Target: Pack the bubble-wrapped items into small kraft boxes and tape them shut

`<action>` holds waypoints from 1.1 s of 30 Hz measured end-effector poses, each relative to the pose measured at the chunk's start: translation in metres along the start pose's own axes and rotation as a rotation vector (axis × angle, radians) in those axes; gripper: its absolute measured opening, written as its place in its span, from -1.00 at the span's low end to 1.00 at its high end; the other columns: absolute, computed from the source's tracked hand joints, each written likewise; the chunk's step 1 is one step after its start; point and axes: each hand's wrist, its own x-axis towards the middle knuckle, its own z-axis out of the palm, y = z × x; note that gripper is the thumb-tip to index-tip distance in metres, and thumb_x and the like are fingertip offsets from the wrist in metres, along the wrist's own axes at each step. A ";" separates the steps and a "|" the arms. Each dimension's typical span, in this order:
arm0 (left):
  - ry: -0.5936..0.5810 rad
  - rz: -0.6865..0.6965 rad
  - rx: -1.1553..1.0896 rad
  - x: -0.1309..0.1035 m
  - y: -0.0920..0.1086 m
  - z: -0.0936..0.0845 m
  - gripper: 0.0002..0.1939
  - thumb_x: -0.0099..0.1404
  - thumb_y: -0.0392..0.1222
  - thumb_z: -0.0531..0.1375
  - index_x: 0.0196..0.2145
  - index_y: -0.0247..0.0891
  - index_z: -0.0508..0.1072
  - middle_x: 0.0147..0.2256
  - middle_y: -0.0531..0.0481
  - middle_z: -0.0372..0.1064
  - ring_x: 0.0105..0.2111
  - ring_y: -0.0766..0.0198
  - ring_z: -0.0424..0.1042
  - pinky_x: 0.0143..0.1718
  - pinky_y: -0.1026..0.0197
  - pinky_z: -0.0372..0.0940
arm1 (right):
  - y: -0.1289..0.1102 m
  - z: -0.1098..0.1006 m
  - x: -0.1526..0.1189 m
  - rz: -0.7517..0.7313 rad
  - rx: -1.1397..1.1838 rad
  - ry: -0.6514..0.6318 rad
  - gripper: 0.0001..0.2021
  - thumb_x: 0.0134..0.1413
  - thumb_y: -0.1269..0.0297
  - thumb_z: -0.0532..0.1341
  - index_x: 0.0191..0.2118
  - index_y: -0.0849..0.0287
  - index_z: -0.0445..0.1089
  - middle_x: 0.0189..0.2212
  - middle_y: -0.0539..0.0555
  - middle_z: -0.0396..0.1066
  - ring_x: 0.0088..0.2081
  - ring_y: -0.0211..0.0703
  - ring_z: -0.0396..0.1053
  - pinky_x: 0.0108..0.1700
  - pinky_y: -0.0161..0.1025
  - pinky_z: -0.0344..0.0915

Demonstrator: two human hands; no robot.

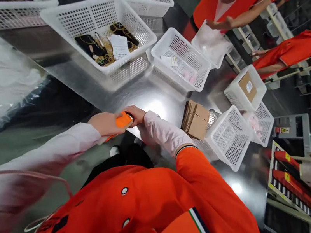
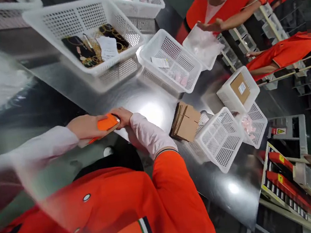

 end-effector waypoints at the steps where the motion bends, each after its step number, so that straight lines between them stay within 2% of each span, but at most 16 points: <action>1: 0.003 -0.008 0.000 -0.006 -0.004 0.003 -0.14 0.37 0.20 0.28 0.50 -0.24 0.44 -0.09 -0.23 0.69 -0.17 -0.07 0.63 -0.09 0.13 0.38 | -0.001 0.000 0.003 -0.005 0.000 -0.002 -0.21 -0.10 0.27 0.59 0.31 0.23 0.50 0.36 0.25 0.51 0.38 0.12 0.43 0.50 -0.05 0.20; 4: 0.012 -0.014 -0.035 -0.025 -0.017 0.011 -0.10 0.37 0.14 0.28 0.58 -0.17 0.32 -0.11 -0.14 0.70 -0.19 -0.01 0.64 -0.11 0.21 0.36 | 0.001 -0.001 0.007 -0.017 0.006 -0.015 -0.18 -0.17 0.28 0.62 0.30 0.24 0.51 0.34 0.25 0.53 0.36 0.14 0.46 0.47 -0.04 0.25; 7: 0.011 -0.031 -0.040 -0.048 -0.039 0.028 -0.06 0.35 0.14 0.25 0.61 -0.11 0.26 -0.05 -0.13 0.71 -0.12 -0.09 0.67 -0.07 0.18 0.37 | 0.007 -0.001 0.007 -0.032 0.031 0.008 -0.13 -0.21 0.27 0.64 0.31 0.27 0.50 0.32 0.29 0.55 0.34 0.16 0.48 0.47 -0.01 0.26; 10: -0.010 -0.090 -0.023 -0.076 -0.076 0.056 -0.05 0.27 0.13 0.28 0.58 -0.12 0.35 -0.09 -0.16 0.71 -0.09 -0.24 0.66 -0.01 0.06 0.41 | 0.011 0.002 0.007 -0.024 0.044 0.028 -0.22 -0.10 0.27 0.58 0.30 0.36 0.52 0.31 0.34 0.54 0.34 0.15 0.47 0.46 -0.03 0.24; 12: -0.048 -0.131 -0.042 -0.094 -0.106 0.079 -0.03 0.22 0.15 0.31 0.55 -0.08 0.39 -0.15 -0.14 0.69 -0.11 -0.27 0.65 -0.01 0.01 0.42 | 0.014 0.004 0.008 -0.026 0.045 0.015 -0.26 -0.05 0.27 0.55 0.28 0.39 0.53 0.31 0.35 0.53 0.35 0.14 0.45 0.46 -0.03 0.22; 14: -0.049 -0.147 -0.083 -0.104 -0.130 0.099 -0.04 0.22 0.16 0.31 0.55 -0.03 0.39 -0.18 -0.11 0.67 -0.14 -0.22 0.65 0.00 0.01 0.42 | 0.018 0.006 0.010 -0.029 0.060 0.007 -0.22 -0.15 0.27 0.59 0.26 0.33 0.54 0.31 0.34 0.52 0.35 0.21 0.44 0.48 0.05 0.21; 16: -0.043 -0.136 -0.126 -0.102 -0.140 0.113 -0.08 0.27 0.15 0.30 0.55 -0.04 0.38 -0.20 -0.09 0.66 -0.18 -0.13 0.64 0.00 0.03 0.42 | 0.022 0.009 0.012 -0.036 0.091 0.012 -0.16 -0.31 0.27 0.65 0.23 0.26 0.54 0.29 0.36 0.53 0.33 0.32 0.44 0.47 0.15 0.23; 19: -0.019 -0.095 -0.115 -0.074 -0.128 0.120 -0.15 0.35 0.09 0.28 0.53 -0.21 0.41 -0.19 -0.14 0.67 -0.20 -0.04 0.61 -0.01 0.09 0.40 | 0.028 0.011 0.014 -0.048 0.130 0.016 -0.16 -0.37 0.23 0.66 0.17 0.24 0.53 0.26 0.40 0.52 0.31 0.40 0.43 0.45 0.23 0.25; 21: 0.018 -0.067 -0.073 -0.051 -0.114 0.119 -0.18 0.39 0.04 0.26 0.53 -0.31 0.39 -0.13 -0.18 0.69 -0.16 -0.01 0.60 -0.02 0.13 0.39 | 0.029 0.011 0.014 -0.036 0.127 0.006 -0.16 -0.36 0.22 0.65 0.18 0.22 0.51 0.27 0.39 0.51 0.32 0.42 0.42 0.45 0.25 0.25; 23: 0.052 -0.057 -0.042 -0.039 -0.106 0.122 -0.20 0.42 0.00 0.25 0.53 -0.34 0.37 -0.04 -0.21 0.69 -0.10 0.01 0.61 0.02 0.14 0.38 | 0.027 0.011 0.012 -0.003 0.110 -0.010 -0.12 -0.36 0.26 0.63 0.22 0.21 0.47 0.29 0.40 0.48 0.33 0.42 0.41 0.48 0.27 0.22; 26: 0.130 0.002 -0.105 -0.043 -0.112 0.134 -0.23 0.42 -0.01 0.24 0.50 -0.34 0.41 0.06 -0.19 0.67 -0.01 0.02 0.61 0.10 0.13 0.37 | 0.018 0.012 0.009 0.051 0.111 0.016 -0.06 -0.36 0.34 0.61 0.30 0.25 0.43 0.35 0.43 0.42 0.39 0.43 0.36 0.50 0.27 0.22; 28: 0.214 0.077 -0.190 -0.053 -0.119 0.140 -0.24 0.40 0.03 0.24 0.46 -0.34 0.47 0.08 -0.18 0.66 0.02 0.00 0.61 0.14 0.12 0.37 | 0.009 0.016 0.005 0.066 0.134 0.064 -0.03 -0.34 0.29 0.64 0.32 0.26 0.43 0.42 0.46 0.34 0.47 0.44 0.27 0.53 0.26 0.20; 30: 0.273 0.138 -0.241 -0.055 -0.119 0.133 -0.22 0.36 0.10 0.27 0.43 -0.31 0.51 0.09 -0.16 0.65 0.04 -0.04 0.62 0.17 0.10 0.37 | -0.001 0.023 -0.002 0.083 0.144 0.099 0.01 -0.35 0.17 0.70 0.32 0.27 0.47 0.49 0.47 0.23 0.54 0.46 0.14 0.57 0.25 0.13; 33: 0.234 0.154 -0.177 -0.038 -0.090 0.095 -0.12 0.29 0.17 0.31 0.50 -0.19 0.44 0.08 -0.10 0.66 0.03 -0.06 0.63 0.16 0.09 0.38 | -0.007 0.029 -0.025 0.231 0.153 0.151 0.14 -0.41 -0.01 0.75 0.38 0.24 0.46 0.54 0.41 0.20 0.58 0.45 0.08 0.60 0.23 0.10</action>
